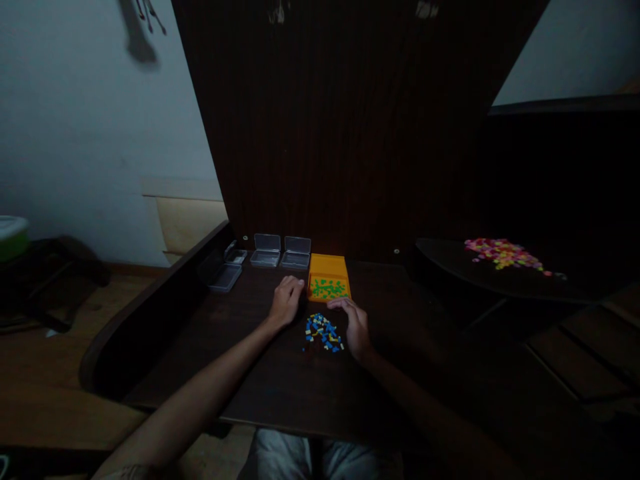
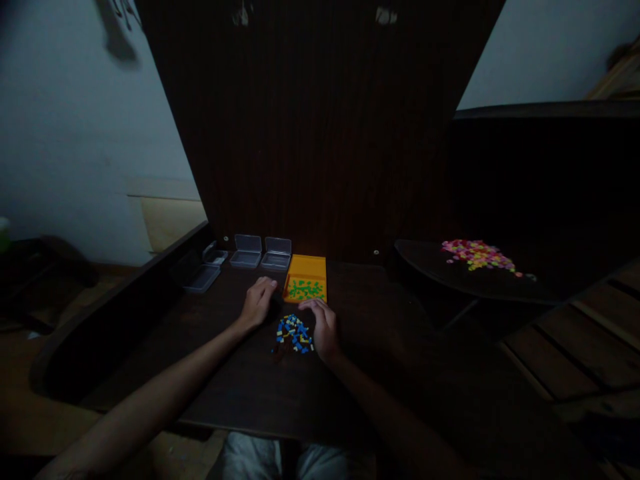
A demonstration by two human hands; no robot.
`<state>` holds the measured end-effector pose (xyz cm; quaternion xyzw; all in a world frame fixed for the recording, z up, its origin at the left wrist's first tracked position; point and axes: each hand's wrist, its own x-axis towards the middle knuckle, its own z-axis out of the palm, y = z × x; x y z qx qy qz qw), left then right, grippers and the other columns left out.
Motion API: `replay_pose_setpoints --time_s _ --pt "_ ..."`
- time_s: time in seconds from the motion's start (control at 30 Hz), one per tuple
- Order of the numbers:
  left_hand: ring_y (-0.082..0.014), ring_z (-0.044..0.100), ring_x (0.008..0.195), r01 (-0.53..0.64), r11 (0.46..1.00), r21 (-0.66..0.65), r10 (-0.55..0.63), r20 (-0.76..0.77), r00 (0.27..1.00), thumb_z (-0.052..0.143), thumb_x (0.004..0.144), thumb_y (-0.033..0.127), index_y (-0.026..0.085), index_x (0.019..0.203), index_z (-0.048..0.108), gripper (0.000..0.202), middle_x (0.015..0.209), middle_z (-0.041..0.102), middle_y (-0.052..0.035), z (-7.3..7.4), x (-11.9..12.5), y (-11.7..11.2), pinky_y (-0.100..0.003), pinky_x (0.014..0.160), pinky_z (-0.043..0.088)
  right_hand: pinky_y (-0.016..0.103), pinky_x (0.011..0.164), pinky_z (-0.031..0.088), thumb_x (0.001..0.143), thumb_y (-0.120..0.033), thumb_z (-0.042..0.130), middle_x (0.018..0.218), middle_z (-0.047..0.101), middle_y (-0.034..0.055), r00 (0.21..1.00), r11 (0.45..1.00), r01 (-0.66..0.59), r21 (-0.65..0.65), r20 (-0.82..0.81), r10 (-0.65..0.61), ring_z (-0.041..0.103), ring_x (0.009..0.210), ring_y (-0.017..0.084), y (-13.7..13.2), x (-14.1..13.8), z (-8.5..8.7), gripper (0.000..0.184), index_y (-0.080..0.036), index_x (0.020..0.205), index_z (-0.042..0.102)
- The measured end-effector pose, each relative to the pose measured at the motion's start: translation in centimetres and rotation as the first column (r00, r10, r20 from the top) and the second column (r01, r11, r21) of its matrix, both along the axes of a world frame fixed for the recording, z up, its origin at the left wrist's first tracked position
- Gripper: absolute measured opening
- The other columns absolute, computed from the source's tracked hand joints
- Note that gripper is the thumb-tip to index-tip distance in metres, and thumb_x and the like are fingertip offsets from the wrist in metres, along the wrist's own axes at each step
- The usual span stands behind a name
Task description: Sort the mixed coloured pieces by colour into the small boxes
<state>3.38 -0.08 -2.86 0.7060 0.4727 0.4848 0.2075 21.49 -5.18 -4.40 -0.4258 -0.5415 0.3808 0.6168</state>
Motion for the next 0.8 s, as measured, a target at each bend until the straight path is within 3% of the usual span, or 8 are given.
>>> replay_pose_setpoints --time_s 0.13,0.23,0.37,0.5,0.63,0.8 --pt "-0.0239 0.055 0.096 0.081 0.997 0.019 -0.076 -0.181 0.981 0.052 0.086 0.026 0.02 0.086 0.062 0.011 0.095 0.063 -0.0072 -0.6 -0.2 0.8 -0.038 0.092 0.043 0.033 0.072 0.046 0.091 -0.041 0.042 0.074 0.064 0.006 0.986 0.993 0.087 0.082 0.133 -0.097 0.058 0.078 0.022 0.8 1.9 -0.1 0.042 -0.021 0.064 0.067" --pt "-0.0259 0.054 0.102 0.068 0.998 -0.017 -0.07 -0.227 0.971 0.058 0.082 0.022 0.019 0.098 0.062 0.017 0.105 0.063 -0.0095 -1.1 -0.3 1.3 -0.041 0.095 0.044 0.032 0.071 0.046 0.088 -0.041 0.043 0.076 0.062 0.0054 0.97 0.982 0.173 0.079 0.158 -0.184 0.057 0.077 0.021 2.9 3.8 -0.7 0.038 -0.021 0.065 0.067" --pt "-0.0272 0.054 0.106 0.052 0.998 -0.028 -0.057 -0.224 0.973 0.061 0.083 0.027 0.019 0.101 0.063 0.019 0.105 0.065 -0.0094 -1.5 -0.5 1.6 -0.043 0.096 0.044 0.03 0.062 0.048 0.077 -0.048 0.051 0.083 0.064 0.0057 0.954 0.97 0.237 -0.043 0.199 -0.225 0.058 0.073 0.02 6.8 5.9 -1.2 0.032 -0.02 0.073 0.067" --pt "-0.0275 0.056 0.11 0.073 0.997 -0.041 -0.08 -0.205 0.976 0.059 0.085 0.03 0.02 0.099 0.066 0.018 0.103 0.068 -0.0089 -1.7 -0.4 1.6 -0.043 0.099 0.045 0.025 0.048 0.043 0.075 -0.049 0.053 0.077 0.064 0.0035 0.936 0.959 0.253 -0.131 0.284 -0.208 0.058 0.062 0.016 9.8 6.8 -1.5 0.032 -0.019 0.083 0.063" --pt "-0.0278 0.055 0.118 0.052 0.994 -0.094 -0.07 -0.199 0.977 0.058 0.086 0.031 0.02 0.105 0.067 0.024 0.113 0.067 -0.0109 -1.8 -0.3 1.2 -0.044 0.105 0.044 0.021 0.035 0.032 0.074 -0.043 0.057 0.071 0.064 -0.0001 0.944 0.961 0.201 -0.189 0.299 -0.139 0.048 0.04 0.01 11.7 6.9 -1.4 0.029 -0.018 0.088 0.063" --pt "-0.0278 0.054 0.125 0.053 0.993 -0.105 -0.074 -0.201 0.977 0.057 0.088 0.031 0.021 0.111 0.066 0.027 0.119 0.066 -0.0116 -1.8 -0.3 1.0 -0.045 0.108 0.042 0.018 0.033 0.033 0.073 -0.033 0.065 0.068 0.066 -0.0029 0.958 0.965 0.149 -0.218 0.273 -0.087 0.044 0.034 0.005 13.2 7.0 -1.0 0.025 -0.017 0.092 0.064"
